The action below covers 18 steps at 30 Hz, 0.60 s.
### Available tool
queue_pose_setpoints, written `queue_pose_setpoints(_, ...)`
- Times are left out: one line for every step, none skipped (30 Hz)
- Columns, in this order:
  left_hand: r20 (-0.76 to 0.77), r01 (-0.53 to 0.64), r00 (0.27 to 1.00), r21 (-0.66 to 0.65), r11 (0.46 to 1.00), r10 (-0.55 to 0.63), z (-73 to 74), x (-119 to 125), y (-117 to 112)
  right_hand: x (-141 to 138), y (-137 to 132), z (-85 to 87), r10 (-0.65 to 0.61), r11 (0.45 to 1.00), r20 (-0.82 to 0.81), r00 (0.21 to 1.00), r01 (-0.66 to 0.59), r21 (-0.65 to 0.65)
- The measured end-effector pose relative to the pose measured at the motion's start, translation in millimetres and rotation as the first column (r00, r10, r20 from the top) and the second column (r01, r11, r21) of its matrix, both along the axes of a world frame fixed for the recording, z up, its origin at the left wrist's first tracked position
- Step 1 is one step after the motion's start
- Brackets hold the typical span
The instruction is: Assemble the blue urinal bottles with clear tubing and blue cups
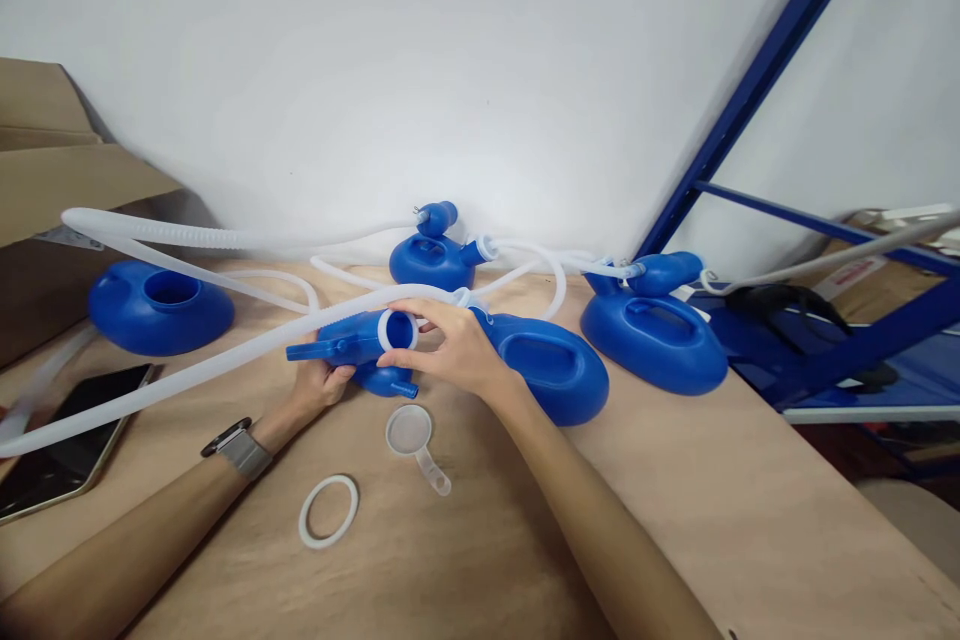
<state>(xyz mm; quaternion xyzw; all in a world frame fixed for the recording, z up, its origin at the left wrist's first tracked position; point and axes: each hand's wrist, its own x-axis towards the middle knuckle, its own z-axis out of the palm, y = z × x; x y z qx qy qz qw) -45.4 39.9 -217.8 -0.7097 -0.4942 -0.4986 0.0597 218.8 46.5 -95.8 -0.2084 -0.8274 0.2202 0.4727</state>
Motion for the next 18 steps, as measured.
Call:
queue_pose_setpoints(0.002,-0.002,1.000,0.010,1.000,0.002,-0.2,-0.1,0.0,-0.6,-0.7,0.5,-0.003,1.000,-0.007,1.000,0.003,-0.015)
queue_pose_setpoints(0.004,-0.005,1.000,0.018,1.000,0.005,-0.5,0.0,0.0,-1.1,-1.5,1.0,-0.009,0.999,-0.011,1.000,0.008,-0.031)
queue_pose_setpoints(0.005,-0.008,1.000,0.024,1.000,0.008,-1.0,0.0,-0.1,-1.6,-2.4,1.4,-0.017,0.999,-0.012,1.000,0.016,-0.050)
queue_pose_setpoints(0.007,-0.011,1.000,0.029,1.000,0.011,-1.5,0.0,-0.2,-2.0,-3.3,1.8,-0.026,0.997,-0.012,1.000,0.025,-0.067)
queue_pose_setpoints(0.009,-0.014,1.000,0.033,0.999,0.014,-2.0,0.1,-0.4,-2.5,-4.3,2.2,-0.037,0.996,-0.012,0.999,0.036,-0.084)
queue_pose_setpoints(0.012,-0.017,1.000,0.038,0.999,0.017,-2.7,0.1,-0.5,-3.0,-5.2,2.3,-0.048,0.994,-0.016,0.999,0.046,-0.098)
queue_pose_setpoints(0.015,-0.019,1.000,0.044,0.999,0.019,-3.3,0.1,-0.7,-3.6,-6.1,2.3,-0.058,0.992,-0.022,0.998,0.055,-0.113)
queue_pose_setpoints(0.019,-0.022,1.000,0.050,0.999,0.021,-3.8,0.2,-0.9,-4.3,-6.9,2.0,-0.069,0.990,-0.029,0.997,0.065,-0.126)
queue_pose_setpoints(0.024,-0.026,0.999,0.056,0.998,0.024,-4.3,0.3,-1.1,-5.0,-7.6,1.3,-0.079,0.988,-0.038,0.996,0.074,-0.137)
queue_pose_setpoints(0.029,-0.029,0.999,0.062,0.998,0.027,-4.7,0.5,-1.4,-5.9,-8.0,0.4,-0.089,0.986,-0.050,0.995,0.081,-0.146)
queue_pose_setpoints(0.033,-0.032,0.999,0.066,0.997,0.029,-5.0,0.8,-1.6,-6.7,-8.3,-0.7,-0.096,0.984,-0.061,0.994,0.085,-0.156)
queue_pose_setpoints(0.038,-0.033,0.999,0.071,0.997,0.030,-5.2,1.0,-1.7,-7.4,-8.4,-1.9,-0.100,0.983,-0.070,0.993,0.088,-0.163)
queue_pose_setpoints(0.041,-0.032,0.999,0.074,0.997,0.029,-5.3,1.3,-1.6,-8.0,-8.4,-3.1,-0.102,0.982,-0.078,0.992,0.088,-0.168)
queue_pose_setpoints(0.045,-0.030,0.999,0.077,0.997,0.026,-5.5,1.5,-1.4,-8.5,-8.3,-4.3,-0.103,0.982,-0.086,0.991,0.087,-0.170)
queue_pose_setpoints(0.048,-0.027,0.999,0.079,0.997,0.024,-5.6,1.7,-1.1,-8.9,-8.2,-5.4,-0.103,0.981,-0.090,0.991,0.086,-0.173)
queue_pose_setpoints(0.051,-0.026,0.998,0.079,0.997,0.022,-5.8,1.8,-0.7,-9.1,-8.1,-6.3,-0.105,0.980,-0.092,0.990,0.088,-0.177)
queue_pose_setpoints(0.053,-0.026,0.998,0.079,0.997,0.021,-6.0,1.8,-0.3,-9.3,-8.1,-6.9,-0.108,0.979,-0.092,0.990,0.090,-0.183)
queue_pose_setpoints(0.055,-0.026,0.998,0.077,0.997,0.022,-6.2,1.8,0.1,-9.3,-8.0,-7.5,-0.112,0.977,-0.091,0.989,0.093,-0.190)
